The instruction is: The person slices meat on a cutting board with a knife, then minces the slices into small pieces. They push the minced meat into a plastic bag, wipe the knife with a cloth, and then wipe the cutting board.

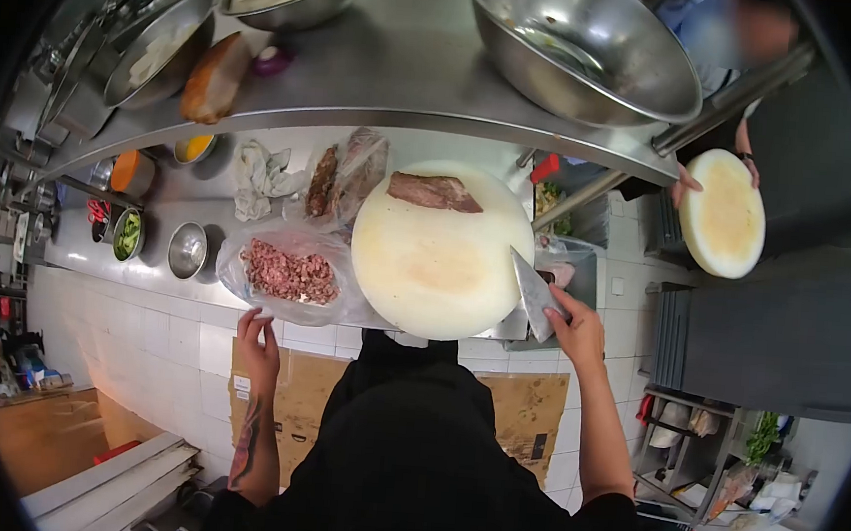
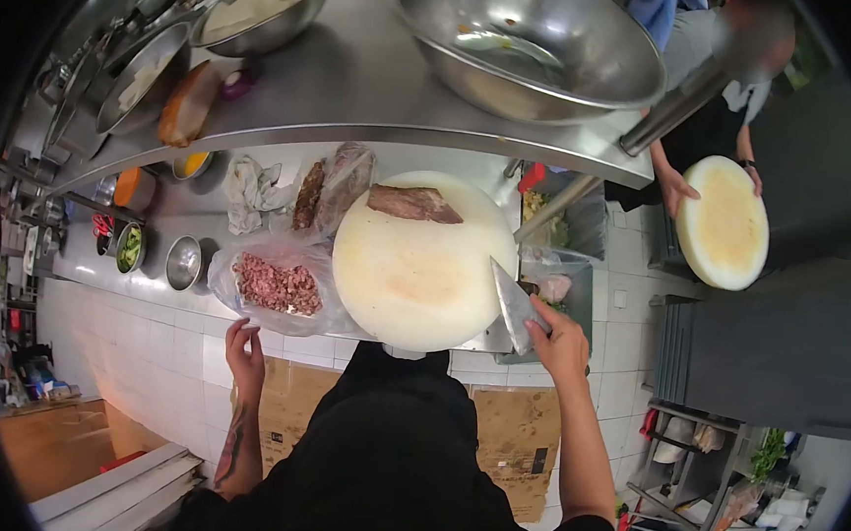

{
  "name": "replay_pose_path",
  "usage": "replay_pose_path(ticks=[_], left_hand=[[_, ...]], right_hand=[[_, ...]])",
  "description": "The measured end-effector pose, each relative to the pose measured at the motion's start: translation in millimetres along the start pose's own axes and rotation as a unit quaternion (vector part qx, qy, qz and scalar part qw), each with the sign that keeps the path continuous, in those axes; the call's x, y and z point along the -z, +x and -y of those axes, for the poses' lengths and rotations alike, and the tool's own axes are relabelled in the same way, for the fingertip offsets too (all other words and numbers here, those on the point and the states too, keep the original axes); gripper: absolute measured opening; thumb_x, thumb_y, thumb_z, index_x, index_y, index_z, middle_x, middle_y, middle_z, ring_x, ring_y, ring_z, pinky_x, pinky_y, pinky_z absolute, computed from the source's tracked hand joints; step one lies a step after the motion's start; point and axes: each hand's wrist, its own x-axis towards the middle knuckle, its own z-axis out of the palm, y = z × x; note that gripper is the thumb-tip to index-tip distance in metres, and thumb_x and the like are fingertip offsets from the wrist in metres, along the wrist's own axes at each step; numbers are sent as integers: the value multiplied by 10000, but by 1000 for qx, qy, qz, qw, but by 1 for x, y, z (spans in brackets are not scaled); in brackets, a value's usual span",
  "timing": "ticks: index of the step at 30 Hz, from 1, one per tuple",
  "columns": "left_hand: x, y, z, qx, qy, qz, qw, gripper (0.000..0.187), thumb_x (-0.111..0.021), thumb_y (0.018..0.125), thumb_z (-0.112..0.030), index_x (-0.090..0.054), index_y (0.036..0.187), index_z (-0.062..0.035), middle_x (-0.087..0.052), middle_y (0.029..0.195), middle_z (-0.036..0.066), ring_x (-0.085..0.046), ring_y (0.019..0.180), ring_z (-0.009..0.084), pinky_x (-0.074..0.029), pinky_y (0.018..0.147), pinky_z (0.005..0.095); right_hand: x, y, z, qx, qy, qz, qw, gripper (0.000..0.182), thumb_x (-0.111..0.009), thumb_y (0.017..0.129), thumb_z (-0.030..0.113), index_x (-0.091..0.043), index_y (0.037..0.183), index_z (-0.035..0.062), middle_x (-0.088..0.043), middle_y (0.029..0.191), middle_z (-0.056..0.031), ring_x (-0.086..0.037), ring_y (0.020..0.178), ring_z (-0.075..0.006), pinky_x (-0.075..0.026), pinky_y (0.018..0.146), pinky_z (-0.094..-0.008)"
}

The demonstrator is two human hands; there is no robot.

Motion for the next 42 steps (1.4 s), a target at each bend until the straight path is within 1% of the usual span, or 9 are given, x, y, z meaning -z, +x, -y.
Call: replay_pose_path(ticks=[6,12,17,19,22,26,33,38,42], left_hand=[[47,-131,-7,154,100,43,982,130,-678,1030,7,-731,1144,-24,-619,1395,194,-691,1149,351,-603,837,363],[82,-342,69,371,114,58,920,226,-733,943,-44,-757,1166,-11,-607,1372,266,-665,1174,417,-570,971,474],[68,-488,149,369,71,68,924,208,-770,906,-80,-810,1108,-48,-784,1023,218,-761,967,395,-599,868,459],[61,-489,154,453,-33,140,880,193,-759,896,-103,-824,1070,-49,-806,951,191,-789,945,359,-603,833,464],[55,-421,171,199,-16,273,941,203,-754,899,-126,-822,1069,-40,-812,1032,203,-794,999,330,-594,835,453],[47,-339,200,397,-23,206,894,205,-723,943,-87,-796,1112,5,-798,1047,210,-788,1001,294,-584,832,405],[88,-253,221,299,-80,116,944,263,-768,999,-158,-780,1129,70,-762,1161,195,-789,961,291,-630,830,377],[132,-274,202,401,45,219,889,284,-775,983,-234,-814,1156,-12,-809,993,188,-801,982,299,-631,827,405],[127,-372,278,390,65,228,890,331,-778,951,-329,-835,1162,-81,-828,1015,179,-801,1011,326,-621,883,442]], right_hand=[[-50,-25,19,-10,-17,92,996,475,-852,942,354,-759,1407,354,-804,1064,-118,-774,934,-345,-607,812,-437],[-25,18,14,-21,-36,119,992,453,-815,975,366,-748,1422,360,-800,1104,-148,-770,957,-375,-611,841,-445],[-35,23,5,31,-109,55,992,471,-831,961,362,-740,1423,382,-807,1202,-117,-771,1030,-370,-600,876,-417],[-65,-17,34,65,-90,117,987,483,-847,953,387,-737,1423,404,-809,1200,-109,-762,1026,-358,-589,885,-405],[-69,-36,67,72,-74,156,982,472,-849,962,390,-744,1422,372,-817,1157,-119,-770,976,-343,-588,862,-394],[-47,17,12,-49,-34,-1,998,485,-818,969,423,-747,1433,300,-817,1111,-172,-799,965,-345,-607,855,-421],[-118,-35,64,138,-90,23,986,476,-807,973,465,-752,1424,324,-797,1218,-195,-794,1045,-362,-606,910,-411],[-87,24,33,-72,-15,-15,997,466,-836,966,335,-766,1412,216,-844,1116,-129,-789,917,-190,-590,841,-355],[-100,-4,56,-53,-41,33,997,472,-864,941,352,-780,1391,239,-829,1119,-180,-778,913,-188,-585,874,-356]])
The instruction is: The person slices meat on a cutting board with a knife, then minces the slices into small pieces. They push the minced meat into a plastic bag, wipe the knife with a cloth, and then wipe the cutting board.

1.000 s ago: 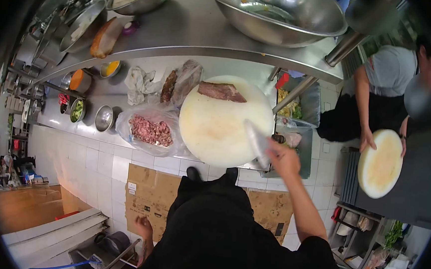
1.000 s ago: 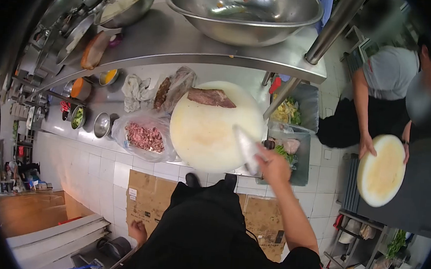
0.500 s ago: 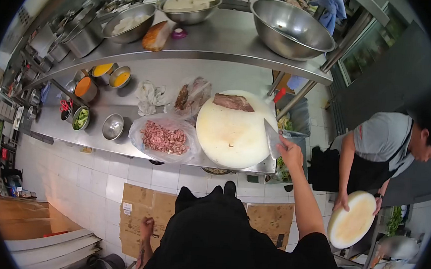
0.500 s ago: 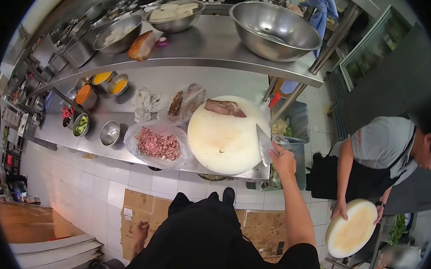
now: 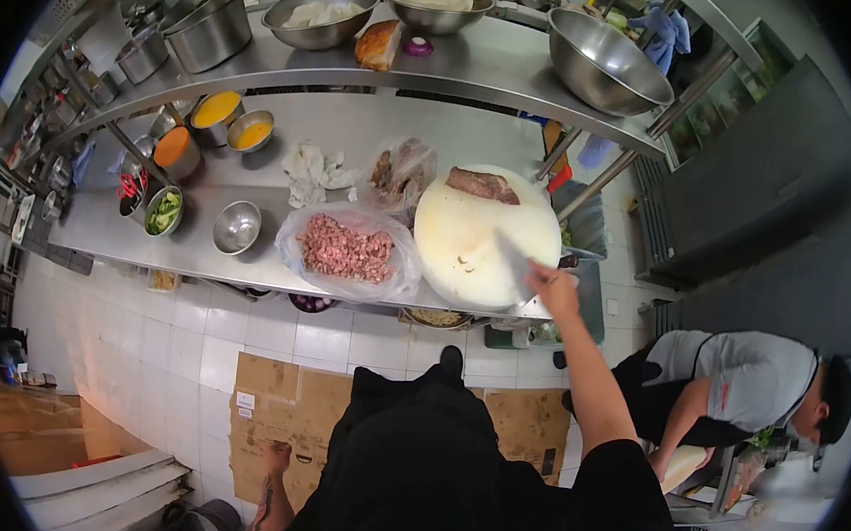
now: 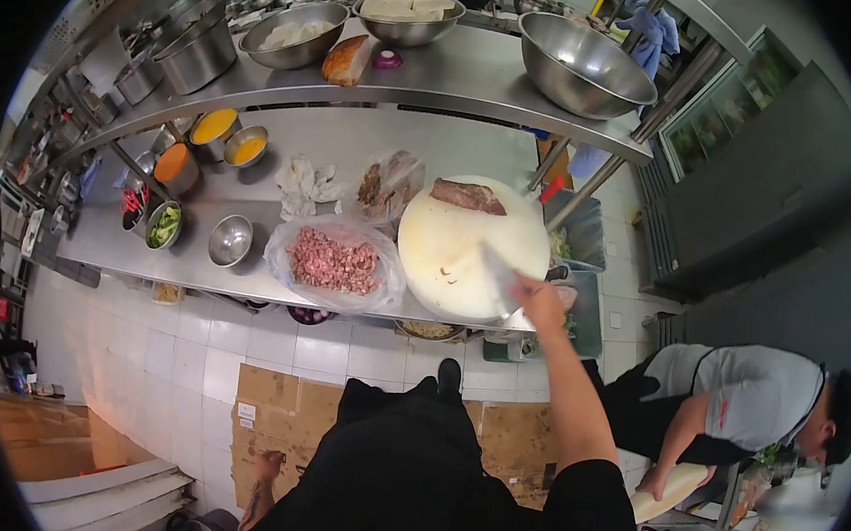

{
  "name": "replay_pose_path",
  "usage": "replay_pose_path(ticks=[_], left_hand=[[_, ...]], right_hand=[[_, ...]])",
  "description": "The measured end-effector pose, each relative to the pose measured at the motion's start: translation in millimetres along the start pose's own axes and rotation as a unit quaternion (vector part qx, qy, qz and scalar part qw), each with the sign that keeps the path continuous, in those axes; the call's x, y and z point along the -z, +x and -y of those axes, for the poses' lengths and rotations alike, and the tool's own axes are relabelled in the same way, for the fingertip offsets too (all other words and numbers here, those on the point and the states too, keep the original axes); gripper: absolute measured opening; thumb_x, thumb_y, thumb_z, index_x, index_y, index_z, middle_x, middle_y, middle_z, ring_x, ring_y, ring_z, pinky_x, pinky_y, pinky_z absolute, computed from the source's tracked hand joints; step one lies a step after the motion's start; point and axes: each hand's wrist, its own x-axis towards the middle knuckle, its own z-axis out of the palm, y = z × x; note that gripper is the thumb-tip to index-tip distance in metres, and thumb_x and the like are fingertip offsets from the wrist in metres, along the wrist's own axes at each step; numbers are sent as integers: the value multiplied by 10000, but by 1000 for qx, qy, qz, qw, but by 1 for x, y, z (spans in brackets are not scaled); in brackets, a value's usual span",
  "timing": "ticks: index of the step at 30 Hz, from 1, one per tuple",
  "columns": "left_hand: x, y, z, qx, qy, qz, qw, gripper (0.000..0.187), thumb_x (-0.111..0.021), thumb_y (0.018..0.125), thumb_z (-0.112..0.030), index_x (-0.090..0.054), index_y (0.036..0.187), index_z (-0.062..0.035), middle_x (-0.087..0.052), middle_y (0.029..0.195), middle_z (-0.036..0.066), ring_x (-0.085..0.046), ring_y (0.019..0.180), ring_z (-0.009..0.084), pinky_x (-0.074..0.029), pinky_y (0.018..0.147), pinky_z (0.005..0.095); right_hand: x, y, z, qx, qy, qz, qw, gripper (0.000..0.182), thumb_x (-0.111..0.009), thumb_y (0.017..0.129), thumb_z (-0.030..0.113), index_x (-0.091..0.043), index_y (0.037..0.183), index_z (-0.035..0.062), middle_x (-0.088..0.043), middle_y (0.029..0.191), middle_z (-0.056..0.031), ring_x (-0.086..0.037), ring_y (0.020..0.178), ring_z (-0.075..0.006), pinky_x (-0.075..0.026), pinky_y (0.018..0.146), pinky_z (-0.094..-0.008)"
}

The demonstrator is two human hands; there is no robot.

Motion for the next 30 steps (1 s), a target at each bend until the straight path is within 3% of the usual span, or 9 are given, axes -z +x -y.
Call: replay_pose_path(ticks=[2,6,10,14,16,17,18,22,30], left_hand=[[-17,-11,22,49,80,76,993,394,-781,918,-399,-841,1184,-115,-833,1107,170,-789,1072,367,-602,963,461],[-71,-35,80,144,-4,95,985,436,-787,900,-437,-839,1211,-136,-832,1112,170,-779,1101,377,-594,991,467],[-93,-42,66,91,-140,97,981,428,-769,909,-425,-836,1199,-117,-825,1133,191,-776,1119,366,-589,999,465],[-94,-50,-2,123,-58,106,985,430,-729,971,-383,-812,1227,-48,-829,1120,186,-785,1111,340,-592,965,445],[-100,-57,-22,106,-142,34,984,414,-722,993,-358,-802,1244,-39,-832,1115,176,-789,1099,325,-592,959,426],[-97,-64,-45,109,-140,27,984,414,-722,993,-358,-802,1244,-39,-832,1115,176,-789,1099,325,-592,959,426],[-90,-76,-74,84,-121,29,989,420,-730,998,-361,-797,1255,-35,-831,1130,172,-789,1104,321,-590,964,422],[-106,-105,-119,64,-152,4,986,437,-740,1020,-362,-781,1291,-22,-823,1185,176,-782,1137,304,-580,994,416],[-166,-213,-131,123,-158,42,979,373,-746,1048,-287,-769,1286,-1,-821,1140,160,-769,1081,257,-583,941,390]], right_hand=[[-30,-28,-7,182,-29,-9,983,482,-862,942,387,-770,1402,274,-812,1140,-202,-793,972,-237,-576,915,-369],[26,-16,18,-20,-10,23,999,464,-828,973,392,-762,1412,257,-815,1197,-152,-805,1060,-283,-585,914,-370],[21,-4,-1,18,17,52,998,456,-814,994,370,-758,1421,221,-838,1150,-114,-787,945,-202,-582,884,-351],[1,-32,23,241,-81,79,964,481,-815,973,460,-755,1421,295,-811,1192,-166,-797,1038,-342,-598,950,-410],[14,15,20,66,-40,89,993,467,-862,946,380,-777,1395,282,-816,1130,-204,-791,992,-262,-584,908,-407],[6,45,-11,210,-19,-69,975,466,-845,953,390,-771,1403,290,-815,921,-185,-765,752,-291,-589,767,-433],[25,57,2,92,-21,-9,995,471,-824,966,430,-762,1415,302,-811,928,-199,-760,750,-332,-592,760,-442],[20,29,24,144,-119,87,979,479,-809,958,472,-740,1426,392,-796,1248,-145,-764,1130,-378,-606,951,-467],[25,108,16,150,-61,122,979,487,-804,963,476,-731,1436,384,-784,1272,-141,-753,1139,-383,-598,956,-451]])
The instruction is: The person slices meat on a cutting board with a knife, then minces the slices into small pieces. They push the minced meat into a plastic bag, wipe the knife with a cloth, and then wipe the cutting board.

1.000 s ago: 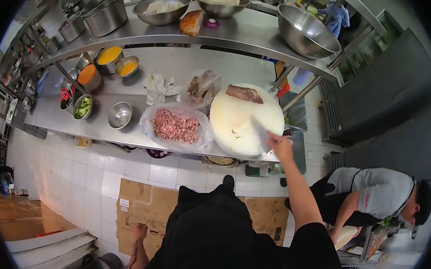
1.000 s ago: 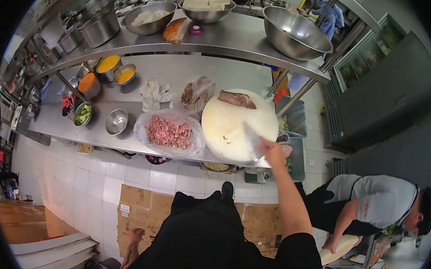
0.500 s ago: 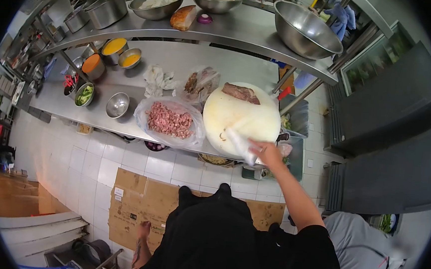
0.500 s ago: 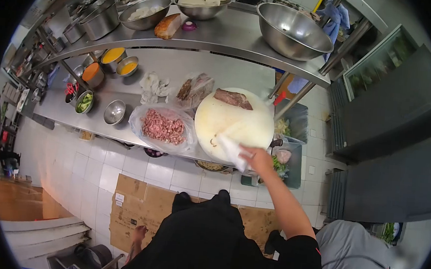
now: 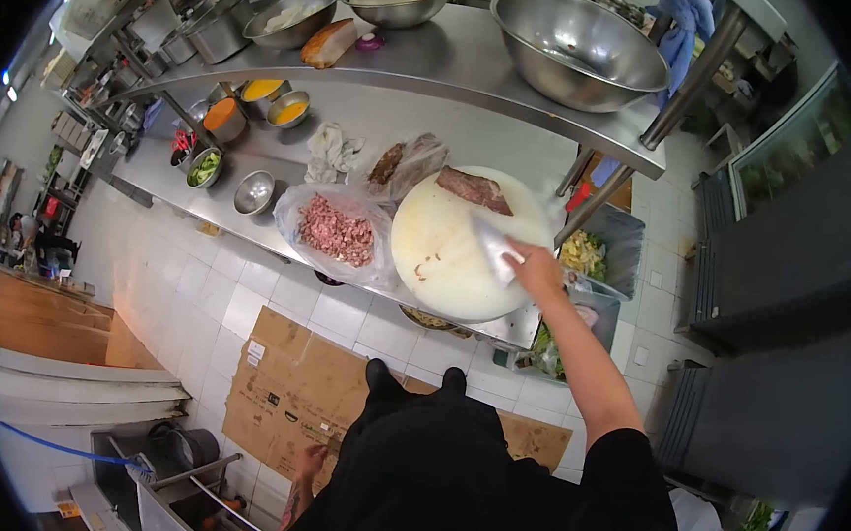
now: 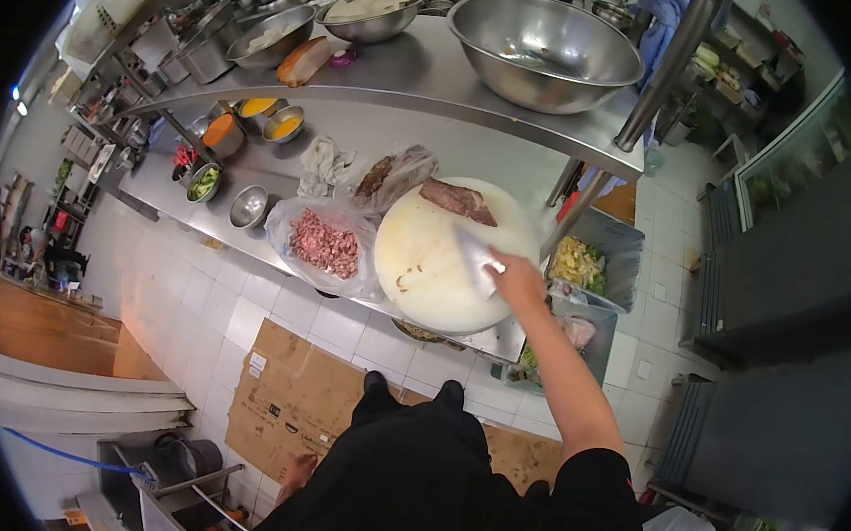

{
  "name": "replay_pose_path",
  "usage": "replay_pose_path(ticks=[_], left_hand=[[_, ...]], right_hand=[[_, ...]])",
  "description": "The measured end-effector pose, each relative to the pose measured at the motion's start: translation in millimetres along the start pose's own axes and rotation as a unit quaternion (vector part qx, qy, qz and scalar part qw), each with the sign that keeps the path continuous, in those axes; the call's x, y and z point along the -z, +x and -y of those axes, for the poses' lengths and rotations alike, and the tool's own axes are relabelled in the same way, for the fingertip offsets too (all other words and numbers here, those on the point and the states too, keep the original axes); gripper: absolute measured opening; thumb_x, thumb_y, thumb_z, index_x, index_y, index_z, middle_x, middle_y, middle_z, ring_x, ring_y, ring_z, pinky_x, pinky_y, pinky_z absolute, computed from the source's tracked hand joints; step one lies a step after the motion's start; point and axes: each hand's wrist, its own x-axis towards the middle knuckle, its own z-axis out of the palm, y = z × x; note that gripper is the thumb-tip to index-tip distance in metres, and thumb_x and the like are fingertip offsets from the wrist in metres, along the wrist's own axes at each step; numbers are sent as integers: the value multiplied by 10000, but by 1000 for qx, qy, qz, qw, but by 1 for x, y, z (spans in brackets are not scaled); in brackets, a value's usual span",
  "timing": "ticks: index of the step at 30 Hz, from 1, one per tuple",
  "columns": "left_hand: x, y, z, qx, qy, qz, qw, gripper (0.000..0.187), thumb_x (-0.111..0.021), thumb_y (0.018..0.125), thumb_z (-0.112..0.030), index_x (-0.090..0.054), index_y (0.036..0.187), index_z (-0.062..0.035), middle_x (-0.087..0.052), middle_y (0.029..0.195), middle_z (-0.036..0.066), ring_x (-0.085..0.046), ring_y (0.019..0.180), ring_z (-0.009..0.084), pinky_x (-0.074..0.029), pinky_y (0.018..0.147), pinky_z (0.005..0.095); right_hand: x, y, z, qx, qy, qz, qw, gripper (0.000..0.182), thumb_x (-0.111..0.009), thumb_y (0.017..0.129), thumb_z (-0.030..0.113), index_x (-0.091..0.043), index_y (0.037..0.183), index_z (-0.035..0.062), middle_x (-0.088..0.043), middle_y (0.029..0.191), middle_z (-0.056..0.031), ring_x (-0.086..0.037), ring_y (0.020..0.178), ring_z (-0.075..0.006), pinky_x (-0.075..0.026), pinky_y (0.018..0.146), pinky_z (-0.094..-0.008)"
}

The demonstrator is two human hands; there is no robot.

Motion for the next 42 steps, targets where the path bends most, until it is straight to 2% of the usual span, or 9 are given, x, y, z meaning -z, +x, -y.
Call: replay_pose_path(ticks=[4,7,15,23,24,28,31,36,42], left_hand=[[-44,-11,110,15,-169,38,985,309,-731,1071,-202,-755,1304,-1,-797,1040,75,-724,936,204,-579,869,360],[-34,-36,119,154,-170,67,971,318,-714,1088,-213,-746,1322,0,-776,1031,52,-701,875,184,-578,836,347],[1,-56,53,56,-129,7,990,387,-730,1081,-330,-767,1277,2,-762,975,57,-690,816,162,-582,738,328],[33,-14,59,9,-118,-39,992,373,-748,1064,-315,-780,1259,2,-761,936,29,-664,777,128,-544,704,320],[44,-4,76,20,-117,-10,993,369,-749,1061,-301,-778,1270,1,-769,952,35,-673,790,135,-547,719,327],[57,30,154,64,-145,43,986,357,-742,1057,-275,-777,1286,-3,-776,966,37,-685,798,149,-553,738,335],[83,16,172,71,-131,44,988,337,-732,1057,-269,-781,1241,8,-773,950,34,-684,802,148,-554,742,334],[122,13,228,80,-161,67,982,306,-711,1069,-270,-785,1193,1,-759,943,22,-674,803,140,-559,745,324],[152,4,162,46,-23,145,988,314,-707,1076,-284,-784,1205,-9,-757,955,17,-656,790,125,-544,716,310]], right_hand=[[-1,-22,24,164,-50,102,980,469,-817,964,435,-736,1425,402,-797,1213,-155,-756,1113,-383,-592,983,-441],[16,12,19,67,9,38,997,469,-810,972,409,-732,1434,381,-804,1188,-153,-767,1071,-371,-600,960,-456],[-25,-38,33,187,-35,80,978,484,-810,975,408,-725,1449,361,-800,1203,-157,-753,1093,-382,-595,961,-458],[-30,-75,59,-1,24,6,1000,469,-799,973,441,-755,1422,316,-796,1173,-173,-758,1106,-369,-604,920,-470],[-99,-101,68,158,-30,-63,985,488,-795,973,455,-752,1429,289,-795,1129,-182,-755,1083,-380,-598,918,-483],[-171,-167,149,143,111,100,978,469,-777,1036,360,-722,1463,175,-808,997,-144,-750,809,-270,-595,767,-402],[-166,-204,174,1,498,193,845,418,-788,1050,258,-692,1343,-25,-702,837,6,-632,652,-93,-506,581,-286],[-43,-254,116,42,617,63,783,306,-803,1018,161,-650,1259,49,-664,865,9,-605,627,-82,-488,564,-263],[8,-257,-120,-56,705,-62,705,306,-755,1045,210,-646,1298,77,-627,777,-32,-594,578,-131,-468,504,-303]])
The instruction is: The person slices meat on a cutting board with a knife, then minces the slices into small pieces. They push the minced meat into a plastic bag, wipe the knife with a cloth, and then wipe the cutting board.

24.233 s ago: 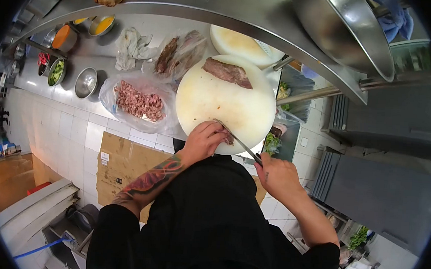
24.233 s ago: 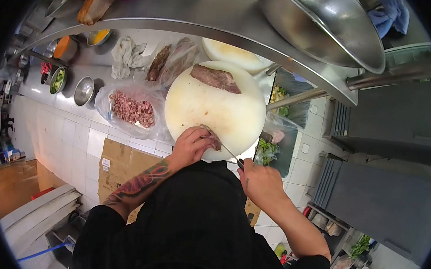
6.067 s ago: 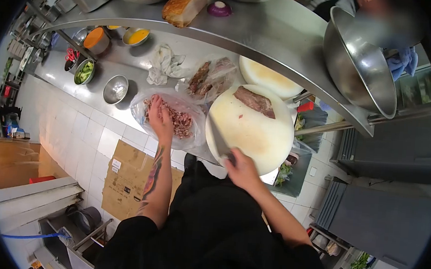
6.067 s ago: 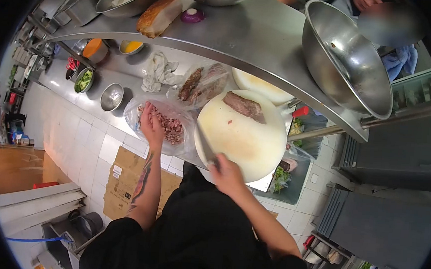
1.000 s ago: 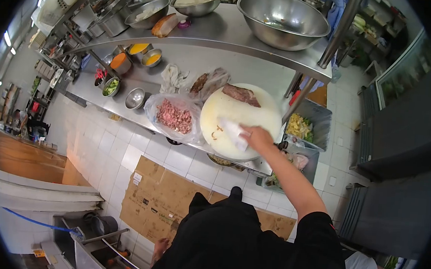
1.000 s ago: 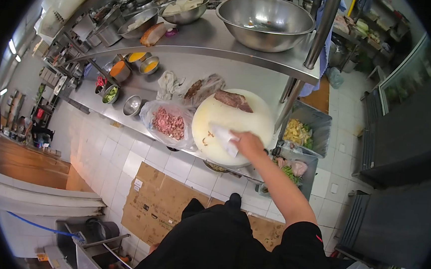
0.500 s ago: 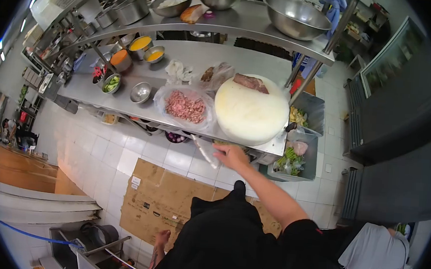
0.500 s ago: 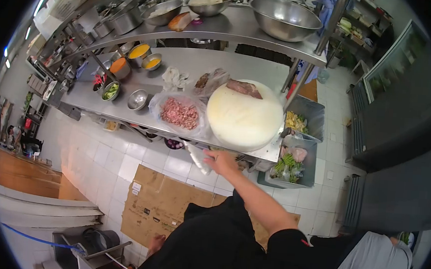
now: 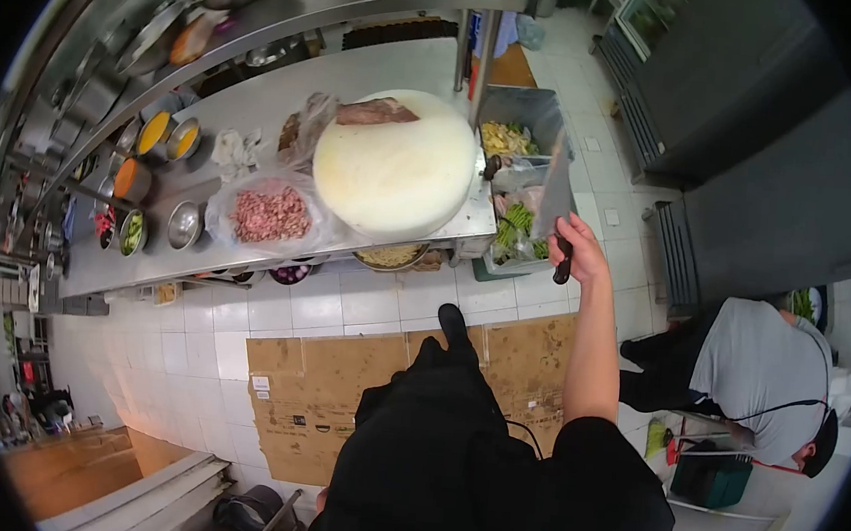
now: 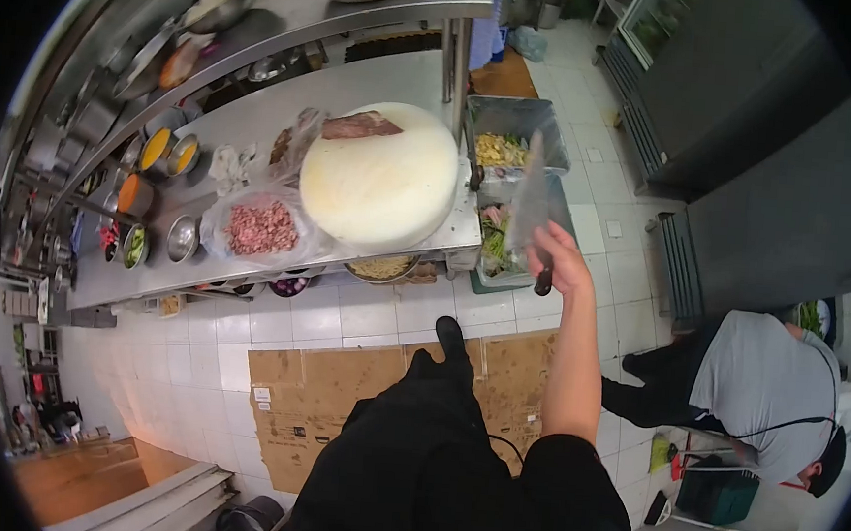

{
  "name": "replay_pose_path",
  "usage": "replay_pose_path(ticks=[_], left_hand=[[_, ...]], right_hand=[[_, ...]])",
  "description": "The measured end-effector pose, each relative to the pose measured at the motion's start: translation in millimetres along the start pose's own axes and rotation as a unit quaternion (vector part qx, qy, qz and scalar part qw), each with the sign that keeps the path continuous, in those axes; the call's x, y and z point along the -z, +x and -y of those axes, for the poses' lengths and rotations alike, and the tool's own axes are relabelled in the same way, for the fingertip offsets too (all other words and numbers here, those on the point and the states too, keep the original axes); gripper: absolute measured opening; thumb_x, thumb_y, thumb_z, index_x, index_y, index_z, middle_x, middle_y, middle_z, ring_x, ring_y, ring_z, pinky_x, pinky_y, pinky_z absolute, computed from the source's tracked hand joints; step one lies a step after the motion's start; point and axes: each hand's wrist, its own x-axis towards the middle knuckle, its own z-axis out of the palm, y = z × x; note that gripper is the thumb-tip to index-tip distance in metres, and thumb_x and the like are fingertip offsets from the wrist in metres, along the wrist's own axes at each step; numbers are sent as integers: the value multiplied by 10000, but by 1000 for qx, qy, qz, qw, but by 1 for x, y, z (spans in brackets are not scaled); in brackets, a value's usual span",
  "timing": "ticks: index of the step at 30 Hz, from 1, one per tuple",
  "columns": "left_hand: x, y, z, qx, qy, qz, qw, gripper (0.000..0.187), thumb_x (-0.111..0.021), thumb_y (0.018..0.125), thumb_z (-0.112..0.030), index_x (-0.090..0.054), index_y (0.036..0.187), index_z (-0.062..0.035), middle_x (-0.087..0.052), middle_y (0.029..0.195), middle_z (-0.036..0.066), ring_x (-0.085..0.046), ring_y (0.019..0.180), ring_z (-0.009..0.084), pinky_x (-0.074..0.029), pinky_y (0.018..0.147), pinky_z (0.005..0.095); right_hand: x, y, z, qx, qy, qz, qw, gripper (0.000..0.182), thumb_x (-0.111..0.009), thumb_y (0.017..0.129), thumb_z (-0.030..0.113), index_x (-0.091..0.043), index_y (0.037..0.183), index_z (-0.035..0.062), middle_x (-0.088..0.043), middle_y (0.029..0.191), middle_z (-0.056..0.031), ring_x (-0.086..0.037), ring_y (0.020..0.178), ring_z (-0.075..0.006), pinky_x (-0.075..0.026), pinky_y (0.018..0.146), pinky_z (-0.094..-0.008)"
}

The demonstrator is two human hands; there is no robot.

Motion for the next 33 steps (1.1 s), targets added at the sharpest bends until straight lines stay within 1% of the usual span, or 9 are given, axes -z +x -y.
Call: replay_pose_path(ticks=[2,4,7,12,15,20,24,31,33], left_hand=[[1,-14,-34,-9,39,17,999,317,-705,1078,-287,-784,1214,-12,-757,961,16,-652,788,119,-539,709,305],[0,-21,-68,-20,69,29,997,320,-704,1080,-290,-783,1223,-15,-757,966,15,-647,787,114,-533,702,301],[2,-35,-123,-27,122,39,991,324,-702,1083,-294,-782,1235,-20,-757,974,14,-640,784,106,-525,691,295],[-4,-51,-234,-41,186,-19,982,332,-698,1088,-302,-780,1257,-27,-758,988,13,-627,779,93,-511,673,284],[-36,-62,-321,23,128,-119,984,349,-703,1093,-298,-764,1320,-41,-763,1027,13,-634,821,70,-492,674,267],[-49,-42,-354,-50,175,-95,979,345,-688,1098,-264,-755,1343,-31,-775,1062,11,-656,883,83,-495,707,266],[-40,-9,-358,-87,224,36,970,349,-696,1096,-249,-747,1347,-11,-799,1169,73,-702,1066,149,-549,938,312],[-25,-3,-392,-97,83,-109,986,401,-642,1119,-404,-768,1270,-55,-799,1109,69,-710,997,131,-528,789,278],[12,17,-344,-78,119,-84,986,406,-642,1116,-406,-767,1274,-54,-790,1077,61,-702,952,129,-527,770,276]], right_hand=[[137,51,-83,-45,-122,-175,976,327,-696,1083,228,-671,1371,76,-682,786,-80,-580,515,-182,-484,480,-358],[167,58,-130,-181,-505,-378,755,455,-665,1072,192,-622,1508,70,-695,847,-150,-688,645,-299,-568,592,-438],[209,47,-203,-102,-677,-296,666,534,-582,1064,122,-537,1589,38,-673,1143,-253,-726,1007,-409,-614,874,-457],[163,-4,-254,-136,-731,-209,635,572,-630,1004,61,-569,1573,60,-580,1405,-319,-658,1191,-481,-555,994,-551],[140,-68,-299,70,-723,-244,642,517,-582,1026,44,-597,1543,46,-587,1413,-315,-650,1178,-479,-552,969,-541],[158,-43,-242,4,-421,-276,864,267,-546,1125,179,-691,1254,-5,-728,900,-124,-707,760,-252,-547,653,-393],[222,45,-209,-108,-127,-361,918,366,-583,1138,339,-645,935,41,-623,672,-44,-562,482,-151,-448,465,-343],[231,-89,-318,-165,-269,-436,843,374,-529,1156,378,-674,1089,41,-592,641,-72,-575,485,-207,-485,467,-431],[230,-113,-349,-68,-578,-487,651,382,-560,1155,349,-733,1203,13,-617,732,-94,-622,647,-183,-508,616,-366]])
